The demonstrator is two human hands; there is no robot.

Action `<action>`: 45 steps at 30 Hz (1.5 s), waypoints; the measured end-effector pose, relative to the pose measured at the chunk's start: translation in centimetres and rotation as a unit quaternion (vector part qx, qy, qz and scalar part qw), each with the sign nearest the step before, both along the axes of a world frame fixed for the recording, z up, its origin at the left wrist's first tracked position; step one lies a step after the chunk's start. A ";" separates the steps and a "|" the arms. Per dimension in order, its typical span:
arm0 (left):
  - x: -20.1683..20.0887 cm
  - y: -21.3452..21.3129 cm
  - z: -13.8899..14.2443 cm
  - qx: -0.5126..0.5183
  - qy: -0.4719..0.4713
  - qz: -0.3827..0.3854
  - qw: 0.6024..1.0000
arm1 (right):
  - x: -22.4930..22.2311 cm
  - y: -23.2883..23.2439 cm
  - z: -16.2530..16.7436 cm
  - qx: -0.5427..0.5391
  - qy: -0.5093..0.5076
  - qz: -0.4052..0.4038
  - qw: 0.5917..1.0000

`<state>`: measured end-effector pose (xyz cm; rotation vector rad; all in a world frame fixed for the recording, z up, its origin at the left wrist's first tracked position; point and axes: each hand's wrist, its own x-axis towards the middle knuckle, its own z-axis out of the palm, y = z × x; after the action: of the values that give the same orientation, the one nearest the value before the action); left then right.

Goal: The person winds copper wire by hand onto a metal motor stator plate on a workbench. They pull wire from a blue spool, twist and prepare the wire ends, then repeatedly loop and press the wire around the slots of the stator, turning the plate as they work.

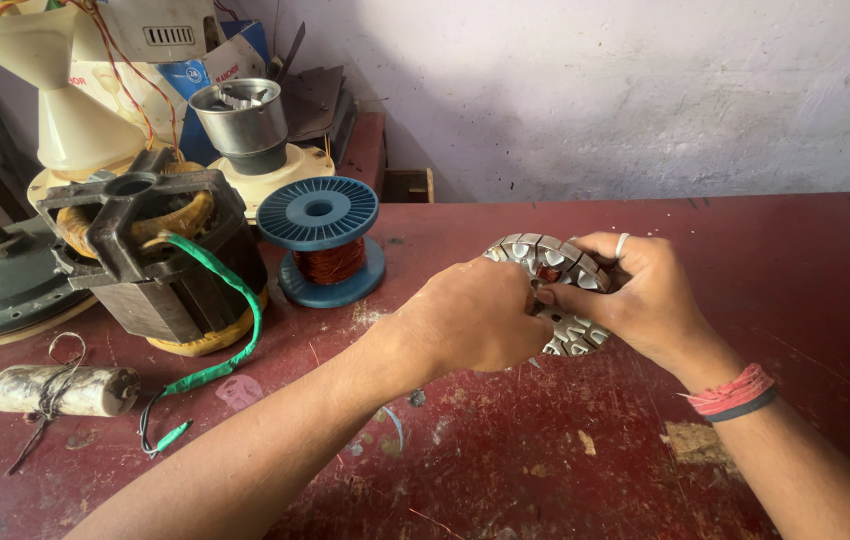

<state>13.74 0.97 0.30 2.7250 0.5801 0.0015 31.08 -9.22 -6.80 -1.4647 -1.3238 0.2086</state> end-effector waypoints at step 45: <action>-1.4 -5.3 -2.1 -0.137 0.117 -0.427 0.886 | 1.5 0.5 -1.0 -0.006 0.065 -0.070 0.995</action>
<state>12.32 -4.33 -1.75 2.4762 -0.5647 -0.5823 32.59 -8.77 -7.81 -1.5225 -1.1125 0.2163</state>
